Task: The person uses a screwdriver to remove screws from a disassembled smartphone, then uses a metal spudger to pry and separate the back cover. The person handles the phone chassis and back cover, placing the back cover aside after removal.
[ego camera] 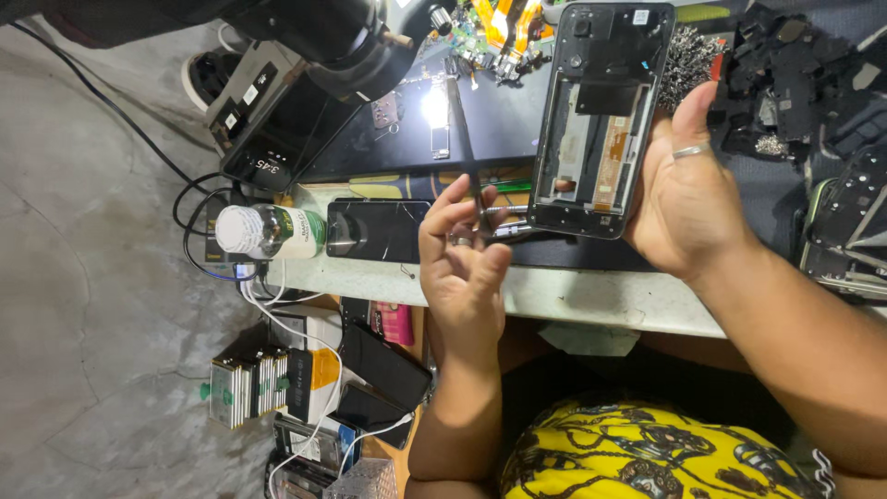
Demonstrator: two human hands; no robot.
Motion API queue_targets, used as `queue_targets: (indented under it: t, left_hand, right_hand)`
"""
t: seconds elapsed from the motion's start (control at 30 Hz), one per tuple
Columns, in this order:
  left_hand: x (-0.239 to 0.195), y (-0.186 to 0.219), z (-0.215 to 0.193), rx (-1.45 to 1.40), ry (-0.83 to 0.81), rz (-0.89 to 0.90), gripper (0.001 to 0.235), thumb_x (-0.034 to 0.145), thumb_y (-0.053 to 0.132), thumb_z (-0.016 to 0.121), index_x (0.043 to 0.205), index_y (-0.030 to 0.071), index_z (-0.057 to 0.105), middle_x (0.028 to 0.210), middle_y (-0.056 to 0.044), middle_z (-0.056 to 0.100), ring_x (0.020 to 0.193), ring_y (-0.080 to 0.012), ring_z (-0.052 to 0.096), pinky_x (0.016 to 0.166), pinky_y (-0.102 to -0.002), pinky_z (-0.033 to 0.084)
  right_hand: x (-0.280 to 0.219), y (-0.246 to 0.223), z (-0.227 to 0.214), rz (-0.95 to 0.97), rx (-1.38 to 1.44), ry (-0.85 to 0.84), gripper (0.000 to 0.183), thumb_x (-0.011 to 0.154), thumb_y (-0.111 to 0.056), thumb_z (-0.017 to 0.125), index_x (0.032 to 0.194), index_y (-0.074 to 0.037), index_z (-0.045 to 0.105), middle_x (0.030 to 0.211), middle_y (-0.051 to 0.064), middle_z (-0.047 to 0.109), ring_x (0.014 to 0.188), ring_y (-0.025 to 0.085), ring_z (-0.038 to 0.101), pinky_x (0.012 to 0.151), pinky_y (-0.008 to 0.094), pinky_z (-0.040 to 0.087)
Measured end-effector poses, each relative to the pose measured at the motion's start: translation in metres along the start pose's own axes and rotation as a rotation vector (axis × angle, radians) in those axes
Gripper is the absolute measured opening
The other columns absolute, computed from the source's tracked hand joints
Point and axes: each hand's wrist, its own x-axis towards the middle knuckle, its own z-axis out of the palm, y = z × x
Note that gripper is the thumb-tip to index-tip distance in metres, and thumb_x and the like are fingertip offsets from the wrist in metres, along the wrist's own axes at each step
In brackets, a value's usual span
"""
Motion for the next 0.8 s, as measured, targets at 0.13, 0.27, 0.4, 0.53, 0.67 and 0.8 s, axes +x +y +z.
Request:
queue_targets:
  t: [0.13, 0.27, 0.4, 0.53, 0.67, 0.8]
  left_hand:
    - [-0.002, -0.001, 0.015, 0.703, -0.063, 0.288, 0.047, 0.094, 0.012, 0.084, 0.134, 0.007, 0.060, 0.155, -0.015, 0.038, 0.147, -0.0317, 0.045, 0.127, -0.041, 0.037]
    - [0.012, -0.013, 0.044, 0.988, -0.125, 0.432, 0.048, 0.092, 0.020, 0.087, 0.133, 0.011, 0.064, 0.157, -0.017, 0.041, 0.141, -0.0333, 0.051, 0.117, -0.041, 0.048]
    - [0.027, -0.024, 0.059, 1.153, -0.161, 0.538, 0.049, 0.092, 0.021, 0.087, 0.132, 0.008, 0.062, 0.154, -0.022, 0.045, 0.138, -0.0428, 0.050, 0.117, -0.047, 0.047]
    - [0.032, -0.027, 0.054, 1.155, -0.221, 0.606, 0.045, 0.088, 0.017, 0.085, 0.128, 0.009, 0.064, 0.148, -0.018, 0.051, 0.137, -0.0434, 0.053, 0.117, -0.048, 0.048]
    - [0.028, -0.029, 0.045, 1.182, -0.312, 0.653, 0.044, 0.089, 0.016, 0.086, 0.128, 0.011, 0.067, 0.147, -0.016, 0.052, 0.143, -0.0436, 0.051, 0.116, -0.048, 0.049]
    - [0.025, -0.030, 0.042, 1.184, -0.376, 0.688, 0.045, 0.092, 0.020, 0.088, 0.132, 0.012, 0.067, 0.149, -0.015, 0.051, 0.146, -0.0432, 0.049, 0.117, -0.048, 0.049]
  right_hand:
    - [-0.002, 0.002, 0.000, -0.061, -0.065, -0.041, 0.096, 0.092, -0.075, 0.037, 0.158, -0.005, 0.031, 0.155, 0.011, 0.050, 0.143, 0.027, 0.051, 0.119, 0.049, 0.044]
    - [-0.005, 0.005, -0.002, -0.031, 0.010, -0.028, 0.094, 0.093, -0.074, 0.038, 0.160, -0.008, 0.032, 0.155, 0.011, 0.046, 0.139, 0.026, 0.049, 0.111, 0.045, 0.042]
    - [-0.006, 0.006, -0.003, -0.012, -0.013, 0.019, 0.094, 0.094, -0.076, 0.039, 0.162, -0.011, 0.035, 0.159, 0.003, 0.044, 0.132, 0.015, 0.047, 0.096, 0.033, 0.038]
    - [-0.004, 0.002, -0.005, -0.178, 0.021, -0.022, 0.074, 0.100, -0.059, 0.043, 0.154, -0.010, 0.037, 0.156, 0.007, 0.049, 0.142, 0.021, 0.052, 0.120, 0.037, 0.046]
    - [-0.007, -0.007, -0.016, -0.360, 0.082, 0.031, 0.043, 0.116, -0.035, 0.043, 0.152, -0.011, 0.041, 0.146, 0.011, 0.055, 0.136, 0.025, 0.058, 0.119, 0.044, 0.050]
    - [-0.012, -0.010, -0.024, -0.416, 0.089, 0.046, 0.031, 0.123, -0.028, 0.044, 0.147, -0.008, 0.045, 0.138, 0.010, 0.058, 0.129, 0.023, 0.059, 0.119, 0.045, 0.049]
